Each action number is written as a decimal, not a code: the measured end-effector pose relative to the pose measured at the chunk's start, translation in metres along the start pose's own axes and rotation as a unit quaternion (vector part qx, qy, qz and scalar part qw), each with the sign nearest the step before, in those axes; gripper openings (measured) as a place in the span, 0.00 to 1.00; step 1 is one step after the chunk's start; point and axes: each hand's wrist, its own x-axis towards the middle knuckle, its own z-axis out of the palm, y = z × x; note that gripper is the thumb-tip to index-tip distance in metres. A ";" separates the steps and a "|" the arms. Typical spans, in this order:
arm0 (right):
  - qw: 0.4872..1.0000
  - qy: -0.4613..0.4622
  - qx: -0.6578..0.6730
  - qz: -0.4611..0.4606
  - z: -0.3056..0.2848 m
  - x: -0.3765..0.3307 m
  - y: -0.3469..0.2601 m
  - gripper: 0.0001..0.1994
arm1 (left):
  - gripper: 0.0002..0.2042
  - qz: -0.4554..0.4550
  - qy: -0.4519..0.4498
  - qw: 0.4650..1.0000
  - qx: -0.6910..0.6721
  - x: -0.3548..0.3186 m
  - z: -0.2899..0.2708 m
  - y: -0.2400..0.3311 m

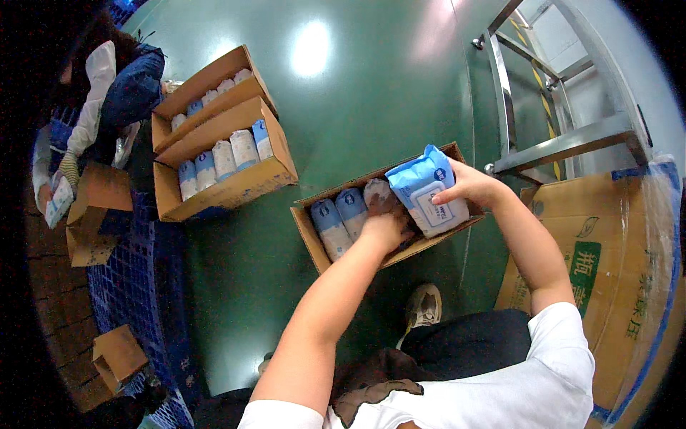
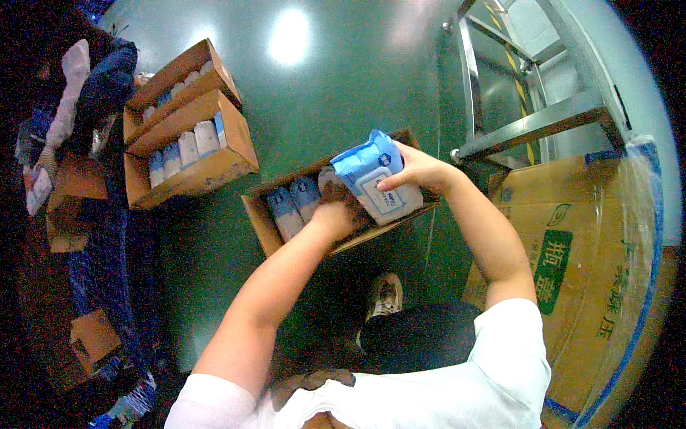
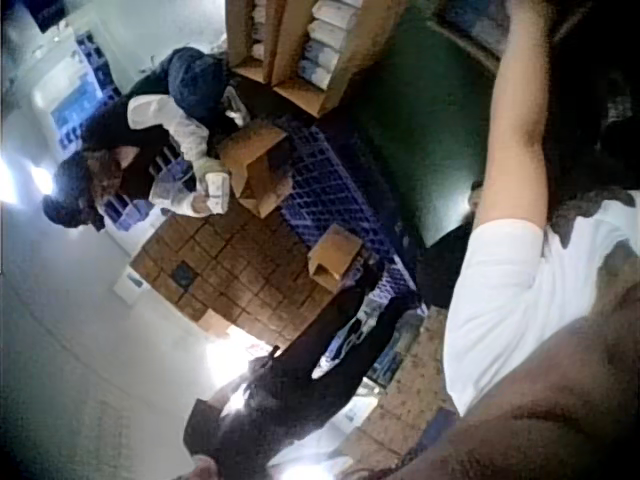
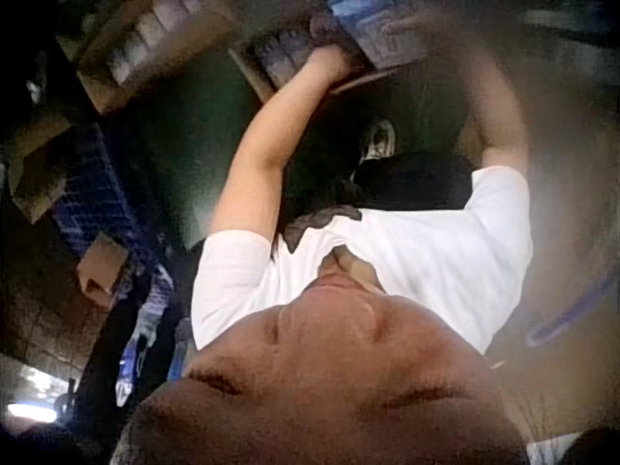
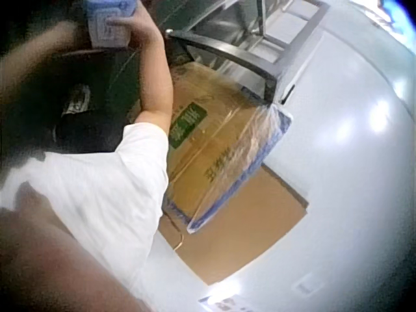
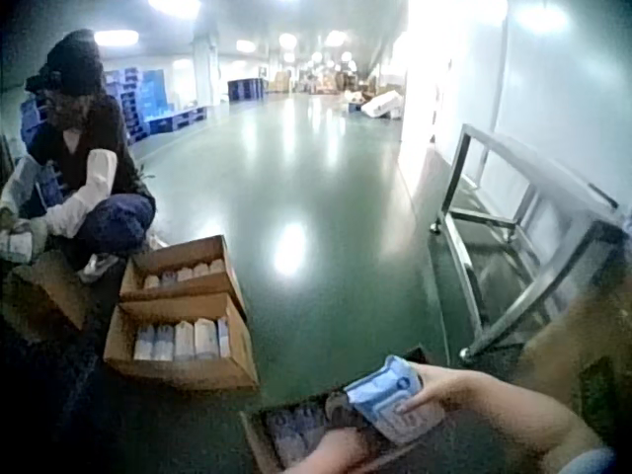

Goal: The person packs individual packs of wet wipes into cardboard boxes by hand.

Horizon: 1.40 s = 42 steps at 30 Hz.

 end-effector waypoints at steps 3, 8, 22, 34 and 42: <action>0.991 0.038 -0.115 -0.061 -0.014 -0.001 -0.002 0.43 | 0.26 0.029 -0.019 0.999 0.008 -0.004 0.001 -0.013; 0.994 0.058 0.033 -0.084 -0.014 -0.017 -0.022 0.37 | 0.29 0.028 -0.069 0.996 -0.038 -0.005 -0.005 -0.018; 0.836 0.154 -0.521 0.080 0.051 0.041 0.043 0.31 | 0.28 0.054 -0.019 0.998 0.033 -0.023 -0.009 -0.023; 0.734 0.132 -0.665 0.047 0.034 0.063 0.038 0.07 | 0.26 0.085 0.117 0.989 0.029 -0.032 -0.021 0.000; 0.659 0.126 -0.741 -0.023 0.026 0.083 0.058 0.08 | 0.28 0.068 0.033 0.997 0.016 -0.029 -0.005 -0.010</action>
